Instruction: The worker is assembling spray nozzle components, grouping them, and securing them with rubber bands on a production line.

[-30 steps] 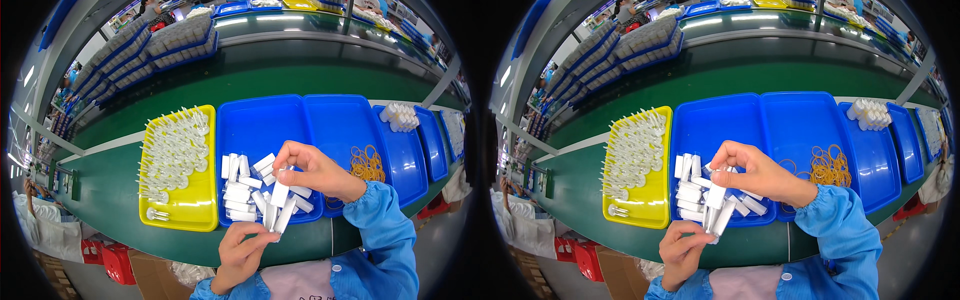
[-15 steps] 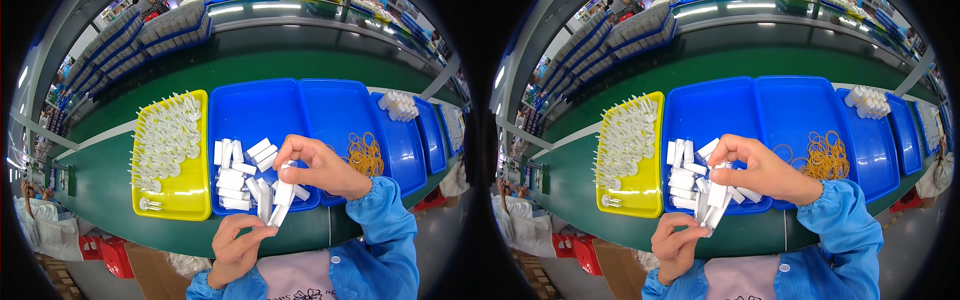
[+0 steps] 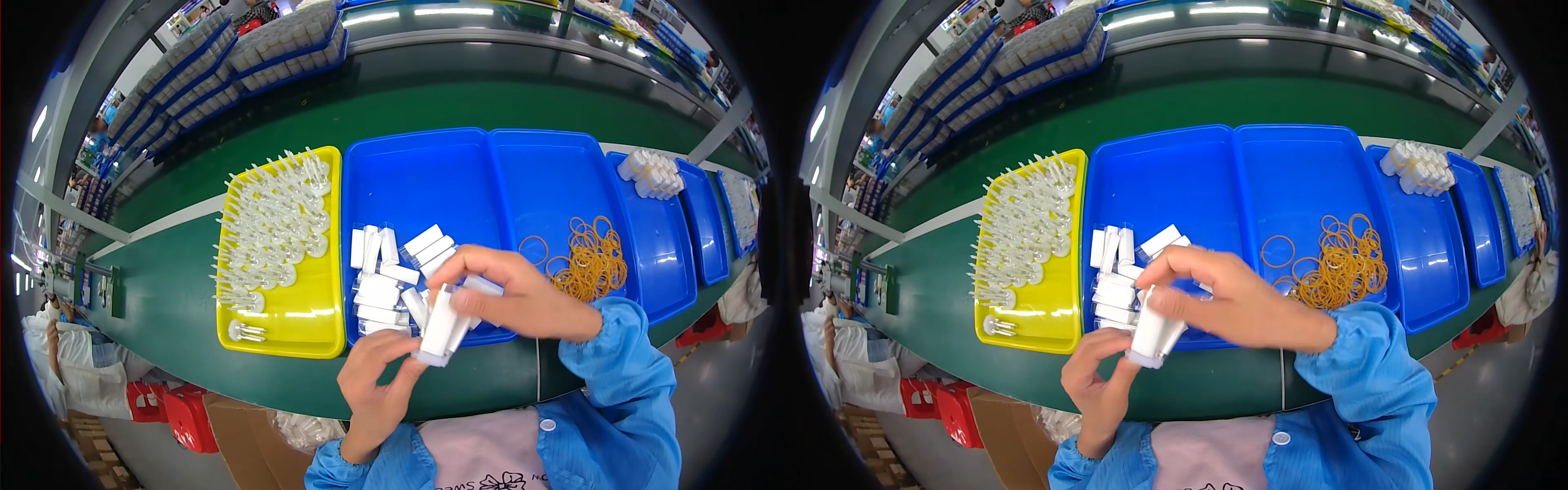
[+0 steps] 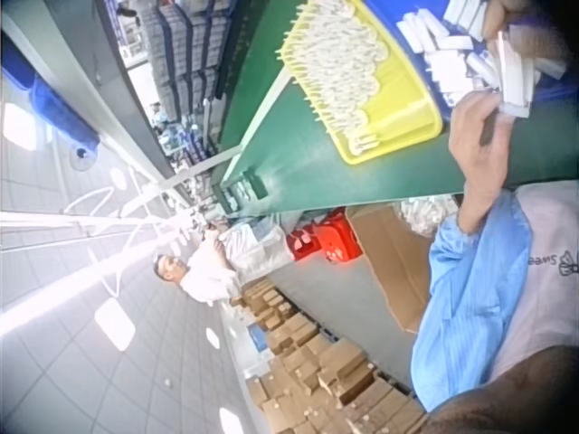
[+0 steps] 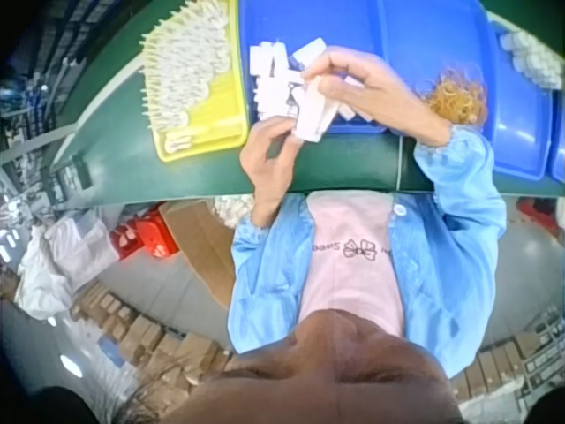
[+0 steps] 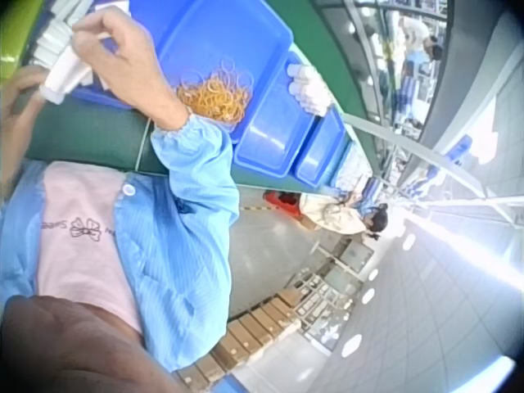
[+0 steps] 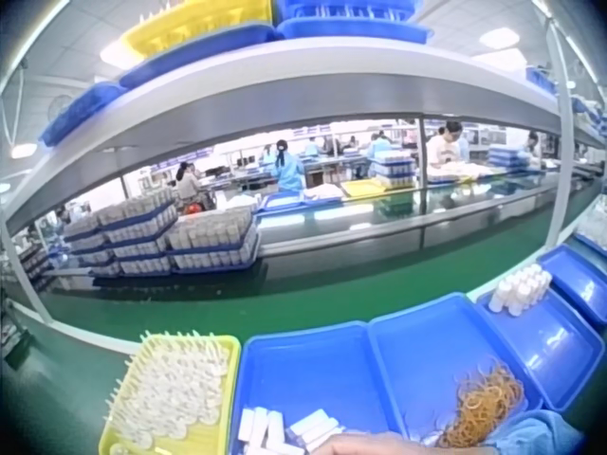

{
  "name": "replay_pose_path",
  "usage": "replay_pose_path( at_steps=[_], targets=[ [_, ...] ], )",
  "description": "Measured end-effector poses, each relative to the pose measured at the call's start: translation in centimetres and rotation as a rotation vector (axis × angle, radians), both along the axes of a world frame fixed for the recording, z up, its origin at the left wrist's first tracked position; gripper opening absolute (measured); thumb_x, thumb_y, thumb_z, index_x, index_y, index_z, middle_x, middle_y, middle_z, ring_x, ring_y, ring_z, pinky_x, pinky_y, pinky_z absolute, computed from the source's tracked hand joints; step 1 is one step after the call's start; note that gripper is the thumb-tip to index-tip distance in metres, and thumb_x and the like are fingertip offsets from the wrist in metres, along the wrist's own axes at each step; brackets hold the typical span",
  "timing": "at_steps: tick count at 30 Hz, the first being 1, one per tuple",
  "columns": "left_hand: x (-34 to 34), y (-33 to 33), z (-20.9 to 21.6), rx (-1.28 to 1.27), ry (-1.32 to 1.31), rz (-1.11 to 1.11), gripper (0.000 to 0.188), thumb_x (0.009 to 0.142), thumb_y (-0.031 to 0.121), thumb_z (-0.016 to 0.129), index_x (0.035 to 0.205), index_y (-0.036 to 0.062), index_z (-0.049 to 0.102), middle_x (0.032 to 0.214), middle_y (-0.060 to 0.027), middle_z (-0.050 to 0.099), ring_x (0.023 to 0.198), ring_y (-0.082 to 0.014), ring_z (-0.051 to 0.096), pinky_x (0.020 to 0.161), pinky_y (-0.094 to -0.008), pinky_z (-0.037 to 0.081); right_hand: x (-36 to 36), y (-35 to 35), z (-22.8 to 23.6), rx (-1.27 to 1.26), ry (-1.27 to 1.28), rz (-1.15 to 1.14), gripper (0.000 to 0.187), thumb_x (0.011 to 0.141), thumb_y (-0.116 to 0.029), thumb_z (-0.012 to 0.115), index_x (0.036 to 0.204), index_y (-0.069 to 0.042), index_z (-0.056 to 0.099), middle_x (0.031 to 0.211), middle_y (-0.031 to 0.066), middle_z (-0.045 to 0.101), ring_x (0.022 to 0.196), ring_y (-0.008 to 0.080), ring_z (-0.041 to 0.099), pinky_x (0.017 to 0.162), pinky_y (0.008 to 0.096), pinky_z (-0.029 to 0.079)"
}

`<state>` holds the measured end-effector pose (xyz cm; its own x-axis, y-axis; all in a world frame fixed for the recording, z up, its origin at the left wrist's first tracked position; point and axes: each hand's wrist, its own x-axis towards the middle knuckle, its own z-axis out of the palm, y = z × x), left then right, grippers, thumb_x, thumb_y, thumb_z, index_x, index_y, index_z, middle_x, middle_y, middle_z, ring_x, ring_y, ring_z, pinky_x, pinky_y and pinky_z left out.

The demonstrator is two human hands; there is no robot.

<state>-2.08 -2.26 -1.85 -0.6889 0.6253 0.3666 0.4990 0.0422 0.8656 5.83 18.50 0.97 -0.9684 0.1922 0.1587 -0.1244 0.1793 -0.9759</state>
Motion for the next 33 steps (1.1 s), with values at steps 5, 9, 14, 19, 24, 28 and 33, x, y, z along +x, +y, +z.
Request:
replay_pose_path(
  at_steps=[5,9,14,19,24,28,33],
  targets=[
    [-0.8,-0.6,-0.6,0.019,-0.074,0.081,0.016,0.078,0.002,0.073,0.092,-0.0002,0.068,0.095,-0.0097,0.064,0.089,-0.0194,0.059,0.082,-0.0286,0.046,-0.5,2.6,-0.8,0.825,-0.133,-0.098,0.029,0.081,-0.018,0.067,0.107,-0.007,0.058,0.094,0.0134,0.064,0.088,0.0278,0.061,0.079,0.0409,0.044],
    [-0.7,-0.3,-0.3,0.031,-0.138,0.102,0.012,0.082,0.004,0.071,0.093,-0.0015,0.067,0.097,-0.0083,0.062,0.091,-0.0168,0.057,0.084,-0.0265,0.044,-0.1,1.7,-4.4,1.256,-0.147,-0.032,0.043,0.07,-0.01,0.069,0.11,-0.003,0.054,0.084,0.0124,0.063,0.08,0.0284,0.063,0.069,0.0396,0.046],
    [-0.9,-0.4,-0.4,0.034,-0.082,0.137,0.015,0.08,-0.002,0.07,0.094,0.0012,0.07,0.092,-0.0095,0.063,0.084,-0.0187,0.061,0.077,-0.0271,0.047,-0.3,0.1,-3.7,1.384,-0.155,0.055,0.045,0.075,-0.006,0.061,0.118,0.001,0.052,0.081,0.0125,0.059,0.074,0.0285,0.063,0.066,0.0387,0.048],
    [-0.9,-0.7,-0.2,0.006,0.029,0.106,0.016,0.078,-0.002,0.07,0.093,0.0019,0.071,0.09,-0.0099,0.063,0.081,-0.0196,0.06,0.073,-0.0275,0.047,-0.3,0.9,-3.7,1.322,-0.061,-0.012,0.05,0.073,-0.003,0.061,0.122,0.003,0.052,0.083,0.0128,0.06,0.074,0.0281,0.063,0.066,0.0382,0.049],
    [0.0,-1.1,0.2,-0.007,0.204,-0.032,0.018,0.074,-0.005,0.072,0.09,0.0034,0.072,0.088,-0.0102,0.063,0.079,-0.0203,0.06,0.068,-0.0278,0.048,-1.1,2.7,-2.0,-0.125,0.011,-0.213,0.03,0.089,-0.007,0.062,0.118,0.0,0.058,0.103,0.0096,0.066,0.091,0.0189,0.065,0.081,0.0301,0.051],
    [0.6,-0.5,0.8,0.008,0.261,-0.105,0.025,0.069,-0.008,0.074,0.089,0.0054,0.073,0.087,-0.0087,0.064,0.076,-0.0205,0.06,0.065,-0.0275,0.048,-0.8,2.5,-0.6,-0.564,-0.095,-0.129,0.033,0.094,-0.011,0.06,0.125,-0.002,0.055,0.11,0.0096,0.066,0.099,0.0135,0.062,0.087,0.0279,0.05],
    [0.7,0.3,1.0,0.003,0.27,-0.136,0.029,0.066,-0.01,0.074,0.09,0.0067,0.074,0.086,-0.0077,0.064,0.076,-0.0205,0.06,0.065,-0.0274,0.048,-0.7,1.7,-0.6,-0.582,-0.147,-0.054,0.034,0.094,-0.01,0.058,0.126,0.0,0.053,0.11,0.0112,0.066,0.102,0.0145,0.062,0.092,0.0302,0.048]
  ],
)
